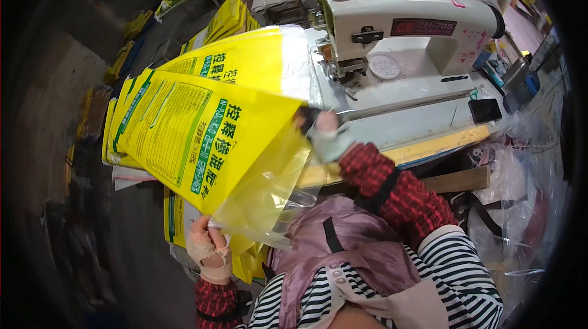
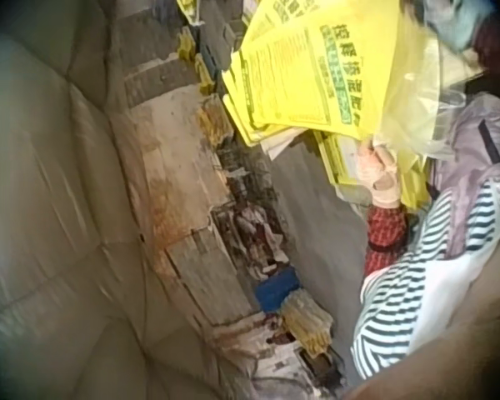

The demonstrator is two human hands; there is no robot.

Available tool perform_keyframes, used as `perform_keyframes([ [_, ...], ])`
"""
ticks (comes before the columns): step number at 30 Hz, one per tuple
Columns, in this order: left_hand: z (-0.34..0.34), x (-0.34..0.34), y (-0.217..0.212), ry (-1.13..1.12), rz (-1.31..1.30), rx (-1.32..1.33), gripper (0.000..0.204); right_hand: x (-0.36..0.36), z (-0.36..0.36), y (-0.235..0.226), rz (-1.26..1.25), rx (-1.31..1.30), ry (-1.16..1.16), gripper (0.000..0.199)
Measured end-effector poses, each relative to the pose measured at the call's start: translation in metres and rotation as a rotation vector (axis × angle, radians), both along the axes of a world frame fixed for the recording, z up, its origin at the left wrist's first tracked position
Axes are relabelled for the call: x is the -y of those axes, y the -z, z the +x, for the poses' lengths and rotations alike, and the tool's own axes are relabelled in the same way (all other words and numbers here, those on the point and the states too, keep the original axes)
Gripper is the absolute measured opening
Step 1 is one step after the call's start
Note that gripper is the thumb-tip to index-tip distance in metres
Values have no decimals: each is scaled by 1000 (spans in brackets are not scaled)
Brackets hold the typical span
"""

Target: The person inserts a clear plastic liner into a yellow bag by hand, folds the top edges together, and places the finished bag onto a stack before repeating the process.

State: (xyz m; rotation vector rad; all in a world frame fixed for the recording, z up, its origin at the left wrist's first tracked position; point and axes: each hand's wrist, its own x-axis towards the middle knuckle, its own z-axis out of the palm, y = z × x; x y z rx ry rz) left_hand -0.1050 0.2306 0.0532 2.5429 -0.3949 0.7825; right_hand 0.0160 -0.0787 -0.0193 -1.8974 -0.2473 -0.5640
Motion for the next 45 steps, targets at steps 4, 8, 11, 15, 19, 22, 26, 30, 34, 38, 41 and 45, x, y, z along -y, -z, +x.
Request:
perform_keyframes([
  [4, -26, -13, 18, 42, 138, -66, 16, 22, 35, -13, -111, 50, 293, 20],
  [8, -53, -25, 13, 16, 42, -275, 14, 3, 41, -30, -576, 368, 158, 27],
  [11, -61, -28, -24, -226, -69, -473, 16, -17, 32, -38, -870, 94, -86, 24],
  [15, -45, 11, -46, -67, -17, -79, 24, -51, 8, -41, -741, 149, -102, 22],
  [19, -9, 59, 24, 153, 194, -527, 19, -68, -27, -43, -812, 235, -216, 24],
  [22, 1, 20, 69, -138, 736, -737, 23, -47, -48, -38, -772, 149, -212, 17],
  [26, 6, -70, 78, -394, 552, -665, 31, -24, -62, -10, -877, -34, -244, 13],
  [30, -3, -112, 57, -560, 357, -574, 39, -47, -62, 11, -692, 129, -279, 16],
  [34, -42, -114, 19, -356, -52, -256, 43, -54, -53, 1, -706, 160, -239, 18],
  [38, -57, -107, -13, -127, -1160, -78, 32, -45, -58, -1, -713, 158, -211, 19],
  [41, -41, -96, -16, -315, -1337, -71, 27, -38, -66, 3, -698, 220, -190, 17],
  [45, 14, -66, -27, -189, -1689, 161, 28, -35, -73, -7, -717, 243, -162, 17],
])
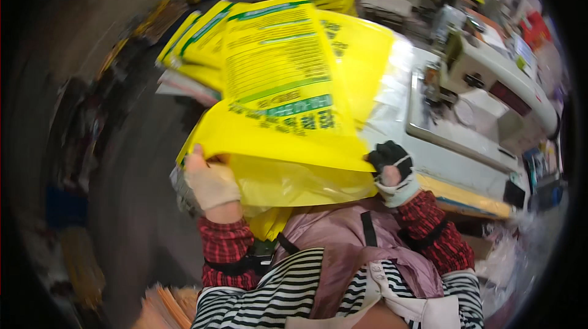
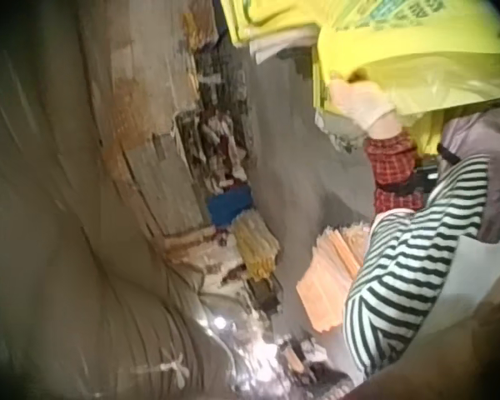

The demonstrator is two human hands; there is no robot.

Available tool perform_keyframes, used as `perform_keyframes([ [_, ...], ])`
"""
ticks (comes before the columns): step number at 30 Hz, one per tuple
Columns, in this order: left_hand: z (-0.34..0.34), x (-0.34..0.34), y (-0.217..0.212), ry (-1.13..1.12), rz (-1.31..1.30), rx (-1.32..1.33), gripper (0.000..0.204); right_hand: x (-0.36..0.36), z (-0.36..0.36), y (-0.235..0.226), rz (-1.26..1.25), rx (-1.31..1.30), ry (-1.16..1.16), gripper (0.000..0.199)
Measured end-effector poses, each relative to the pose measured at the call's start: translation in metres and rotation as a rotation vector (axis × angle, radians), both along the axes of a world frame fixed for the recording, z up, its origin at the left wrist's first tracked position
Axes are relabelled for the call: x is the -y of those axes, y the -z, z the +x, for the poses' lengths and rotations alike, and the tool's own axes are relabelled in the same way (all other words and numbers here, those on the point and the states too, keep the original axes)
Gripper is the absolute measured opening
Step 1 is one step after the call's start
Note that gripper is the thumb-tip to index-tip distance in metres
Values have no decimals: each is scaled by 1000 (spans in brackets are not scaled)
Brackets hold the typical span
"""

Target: The person inserts a clear plastic liner into a yellow bag by hand, folds the top edges together, and places the finished bag onto a stack before repeating the process.

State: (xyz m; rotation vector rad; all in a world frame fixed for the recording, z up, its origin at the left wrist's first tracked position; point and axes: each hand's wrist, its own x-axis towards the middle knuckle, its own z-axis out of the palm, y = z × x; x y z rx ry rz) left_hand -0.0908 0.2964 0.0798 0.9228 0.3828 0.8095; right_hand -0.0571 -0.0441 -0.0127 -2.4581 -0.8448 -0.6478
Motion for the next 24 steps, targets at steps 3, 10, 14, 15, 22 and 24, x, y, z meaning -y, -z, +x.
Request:
perform_keyframes([
  [3, 81, 48, -37, -30, 380, -230, 35, 4, -10, -9, 157, -40, -101, 18],
  [10, 322, 282, 48, 446, 1670, 22, 32, 72, -81, 18, 647, -1135, 62, 37],
  [14, 301, 343, 165, 715, 2331, 97, 27, 100, -122, 26, 856, -1165, 173, 43],
  [15, 283, 351, 179, 831, 2214, -33, 30, 106, -127, 28, 955, -1164, 175, 45],
  [22, 228, 384, 151, 1055, 824, -655, 47, 121, -129, 40, 393, -842, 445, 58],
  [24, 246, 390, 154, 1059, 870, -576, 55, 119, -114, 40, 304, -675, 484, 62],
])
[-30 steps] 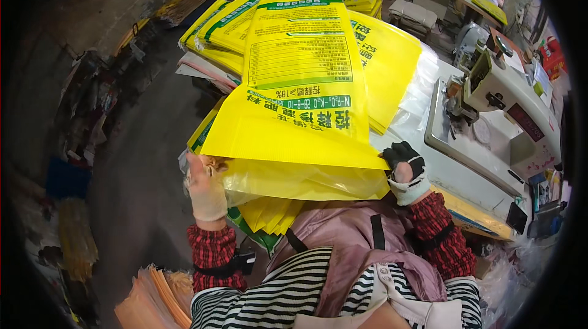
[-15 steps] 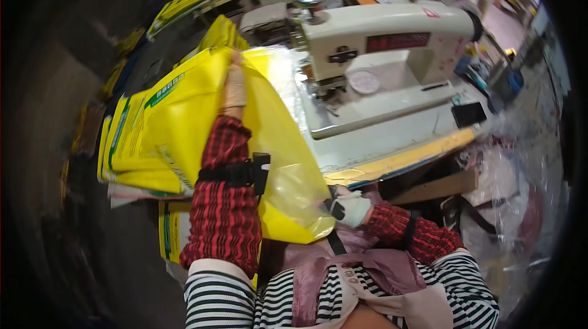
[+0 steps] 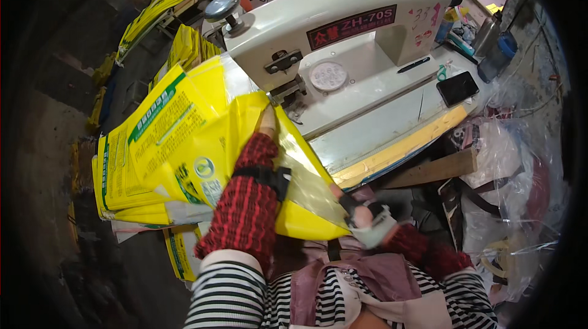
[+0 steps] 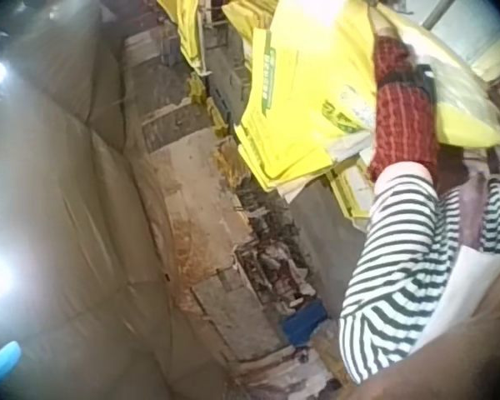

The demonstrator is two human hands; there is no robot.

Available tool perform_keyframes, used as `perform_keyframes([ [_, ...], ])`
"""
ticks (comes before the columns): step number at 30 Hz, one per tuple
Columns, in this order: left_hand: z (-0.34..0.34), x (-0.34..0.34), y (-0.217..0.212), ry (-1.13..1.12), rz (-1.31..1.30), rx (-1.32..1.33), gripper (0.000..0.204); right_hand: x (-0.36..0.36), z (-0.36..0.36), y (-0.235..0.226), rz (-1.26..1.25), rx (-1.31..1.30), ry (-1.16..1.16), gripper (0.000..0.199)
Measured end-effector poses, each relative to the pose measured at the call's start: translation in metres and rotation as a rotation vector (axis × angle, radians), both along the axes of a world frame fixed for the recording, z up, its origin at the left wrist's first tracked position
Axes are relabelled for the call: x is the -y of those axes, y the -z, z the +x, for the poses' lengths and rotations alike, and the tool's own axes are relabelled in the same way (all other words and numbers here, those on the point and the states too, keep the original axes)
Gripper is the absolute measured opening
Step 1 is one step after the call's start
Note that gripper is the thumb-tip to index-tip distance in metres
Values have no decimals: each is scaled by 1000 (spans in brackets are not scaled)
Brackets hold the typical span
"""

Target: The person inserts a clear plastic liner into a yellow bag by hand, folds the top edges together, and places the finished bag onto a stack before repeating the process.

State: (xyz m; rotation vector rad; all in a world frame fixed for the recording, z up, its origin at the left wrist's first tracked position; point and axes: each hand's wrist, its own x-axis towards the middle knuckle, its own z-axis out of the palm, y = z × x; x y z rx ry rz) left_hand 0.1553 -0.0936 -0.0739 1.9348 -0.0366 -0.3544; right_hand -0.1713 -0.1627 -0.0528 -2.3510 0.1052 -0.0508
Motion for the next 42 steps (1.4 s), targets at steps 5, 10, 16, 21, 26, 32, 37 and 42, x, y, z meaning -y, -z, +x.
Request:
perform_keyframes([
  [5, 50, -11, -18, 365, 586, 207, 48, -16, 97, 7, -22, -232, 58, 67],
  [10, 14, -69, -129, 1314, 1439, 237, 43, -17, 179, 34, -228, -99, 142, 59],
  [16, -88, -143, -126, 1843, 1275, 6, 36, 3, 176, 42, 95, -306, 40, 63],
  [21, -110, -123, -100, 822, 660, 615, 24, 13, 161, 49, 46, -227, -96, 45],
  [26, -145, -116, -114, 1425, 477, -67, 45, 8, 160, 60, -169, -232, -248, 33],
  [32, -144, -139, -99, 1578, 721, 331, 49, -21, 146, 48, 8, -265, -20, 71],
  [37, -136, -115, -138, 1708, 1068, 167, 36, -28, 131, 36, 130, -361, 162, 44],
  [42, -149, -88, -203, 1743, 1047, 922, 20, -16, 138, 32, 23, -388, -109, 37],
])
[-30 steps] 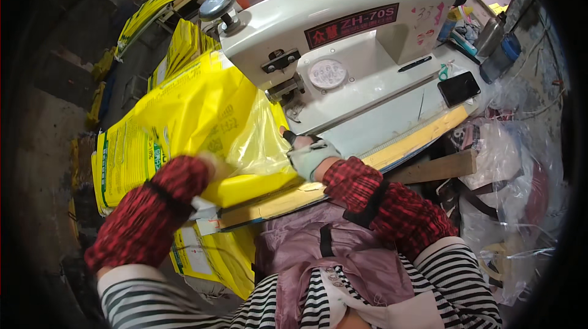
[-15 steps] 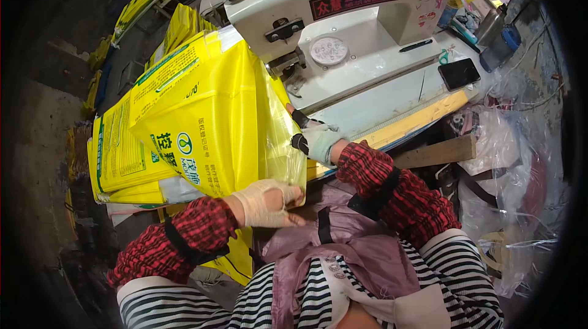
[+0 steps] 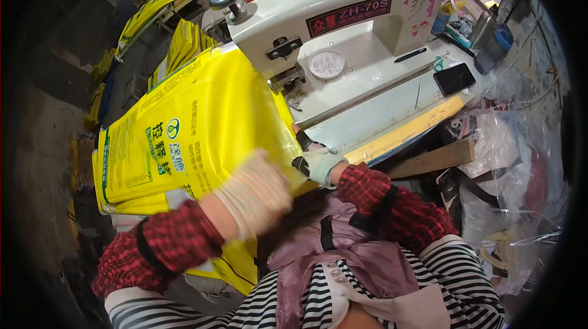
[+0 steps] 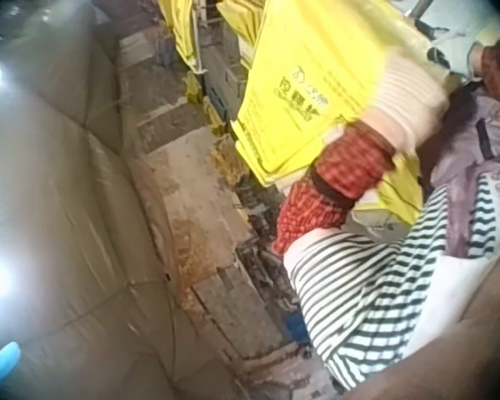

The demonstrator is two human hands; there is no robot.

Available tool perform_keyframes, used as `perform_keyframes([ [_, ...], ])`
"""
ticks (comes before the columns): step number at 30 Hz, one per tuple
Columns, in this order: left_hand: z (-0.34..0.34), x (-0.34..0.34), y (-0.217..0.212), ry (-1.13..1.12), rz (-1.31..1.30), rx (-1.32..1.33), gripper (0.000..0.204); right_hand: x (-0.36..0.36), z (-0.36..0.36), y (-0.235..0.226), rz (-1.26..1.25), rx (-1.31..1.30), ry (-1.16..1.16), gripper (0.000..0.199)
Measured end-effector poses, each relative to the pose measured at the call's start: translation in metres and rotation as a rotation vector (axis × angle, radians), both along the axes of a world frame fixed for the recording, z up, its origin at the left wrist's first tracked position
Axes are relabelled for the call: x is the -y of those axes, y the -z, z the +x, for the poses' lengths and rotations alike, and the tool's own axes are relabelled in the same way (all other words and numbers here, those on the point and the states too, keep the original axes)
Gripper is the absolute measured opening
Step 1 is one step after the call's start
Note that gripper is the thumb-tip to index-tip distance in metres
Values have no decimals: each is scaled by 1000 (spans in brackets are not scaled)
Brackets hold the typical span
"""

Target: The person inserts a clear plastic liner into a yellow bag by hand, folds the top edges together, and places the finished bag onto a stack before repeating the process.

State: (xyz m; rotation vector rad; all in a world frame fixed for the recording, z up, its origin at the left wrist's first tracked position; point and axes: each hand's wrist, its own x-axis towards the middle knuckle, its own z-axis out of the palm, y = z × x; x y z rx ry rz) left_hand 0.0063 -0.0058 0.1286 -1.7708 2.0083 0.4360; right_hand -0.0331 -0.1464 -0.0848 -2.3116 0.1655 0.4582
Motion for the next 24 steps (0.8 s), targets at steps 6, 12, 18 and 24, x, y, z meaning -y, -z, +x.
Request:
perform_keyframes([
  [6, -43, 8, 40, 102, 55, -320, 14, -25, -18, -23, -97, -57, 54, 62],
  [12, 50, 17, -33, -167, 66, 272, 11, -12, 19, -50, -268, -38, 41, 82],
  [18, -40, 15, 31, -65, -41, -176, 14, 2, 32, -57, -122, -168, 131, 62],
  [24, -18, 21, 35, 175, 97, -423, 12, -18, -21, -52, -197, -125, 8, 75],
])
